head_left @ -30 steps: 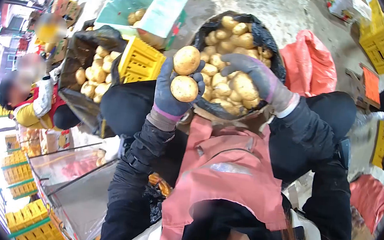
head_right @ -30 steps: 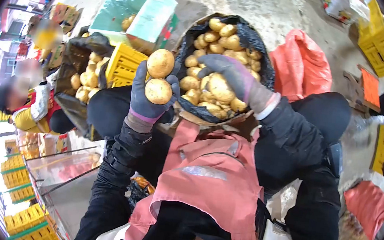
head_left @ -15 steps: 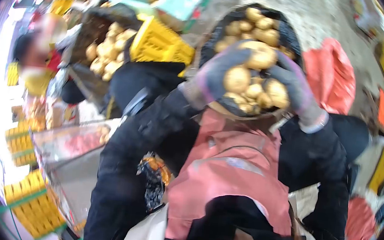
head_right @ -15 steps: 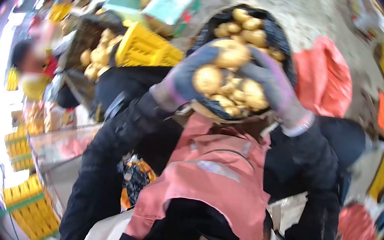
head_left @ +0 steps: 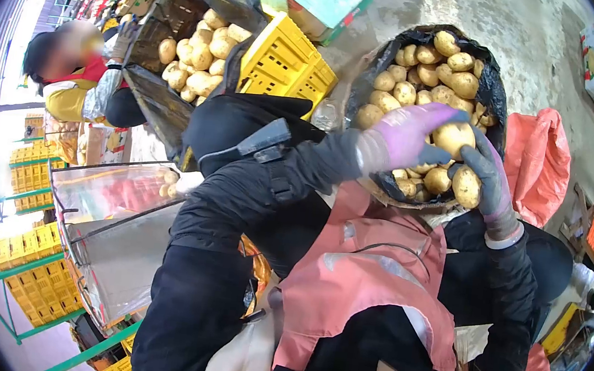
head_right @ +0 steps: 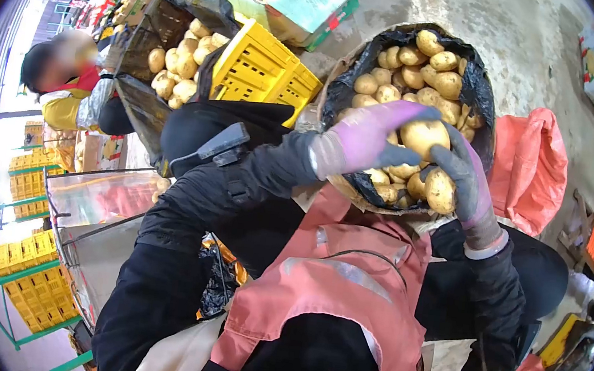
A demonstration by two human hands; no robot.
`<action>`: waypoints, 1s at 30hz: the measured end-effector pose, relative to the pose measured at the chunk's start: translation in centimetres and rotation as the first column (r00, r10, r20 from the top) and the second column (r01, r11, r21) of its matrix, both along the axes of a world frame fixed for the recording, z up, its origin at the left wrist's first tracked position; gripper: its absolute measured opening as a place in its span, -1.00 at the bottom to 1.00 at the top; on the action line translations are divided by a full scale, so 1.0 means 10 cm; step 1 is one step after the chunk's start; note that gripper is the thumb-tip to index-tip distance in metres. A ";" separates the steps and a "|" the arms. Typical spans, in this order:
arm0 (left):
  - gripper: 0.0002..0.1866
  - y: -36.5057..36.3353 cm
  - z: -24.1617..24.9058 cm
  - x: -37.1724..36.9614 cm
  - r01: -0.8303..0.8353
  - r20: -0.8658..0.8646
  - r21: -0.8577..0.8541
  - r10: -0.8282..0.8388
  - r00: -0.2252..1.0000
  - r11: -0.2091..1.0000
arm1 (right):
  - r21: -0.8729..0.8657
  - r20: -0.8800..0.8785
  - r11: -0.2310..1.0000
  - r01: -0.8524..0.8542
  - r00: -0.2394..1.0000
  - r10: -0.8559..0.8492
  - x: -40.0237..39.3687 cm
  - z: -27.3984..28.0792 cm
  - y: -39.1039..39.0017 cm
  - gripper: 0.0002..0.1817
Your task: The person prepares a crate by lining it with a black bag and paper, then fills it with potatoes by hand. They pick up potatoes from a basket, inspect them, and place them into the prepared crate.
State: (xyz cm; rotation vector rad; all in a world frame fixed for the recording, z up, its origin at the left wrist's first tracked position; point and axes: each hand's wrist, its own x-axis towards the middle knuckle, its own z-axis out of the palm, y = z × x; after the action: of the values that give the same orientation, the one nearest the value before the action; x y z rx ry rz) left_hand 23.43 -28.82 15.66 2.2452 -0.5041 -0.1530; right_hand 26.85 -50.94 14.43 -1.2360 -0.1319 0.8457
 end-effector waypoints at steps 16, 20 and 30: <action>-0.45 -0.04 -0.04 0.05 -0.311 -0.481 -0.679 -0.084 0.872 0.665 | 0.191 0.016 0.980 0.061 0.998 -0.065 -0.03 0.18 -0.20 -0.56; -0.34 -0.01 -0.04 -0.01 -0.021 -0.149 -0.375 -0.038 0.988 0.927 | -0.019 0.144 0.995 0.096 0.985 -0.093 -0.02 0.15 -0.21 -0.61; -0.61 -0.14 -0.11 -0.04 -0.104 -0.265 -0.558 -0.058 0.963 0.823 | -0.188 0.460 0.977 0.106 0.888 -0.008 -0.12 0.06 -0.06 -0.22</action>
State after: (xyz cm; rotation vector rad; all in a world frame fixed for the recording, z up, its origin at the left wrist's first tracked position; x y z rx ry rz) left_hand 23.05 -30.17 14.53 1.6067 -0.3161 -0.2565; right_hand 25.67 -51.54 15.01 -1.6177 -0.3940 0.5101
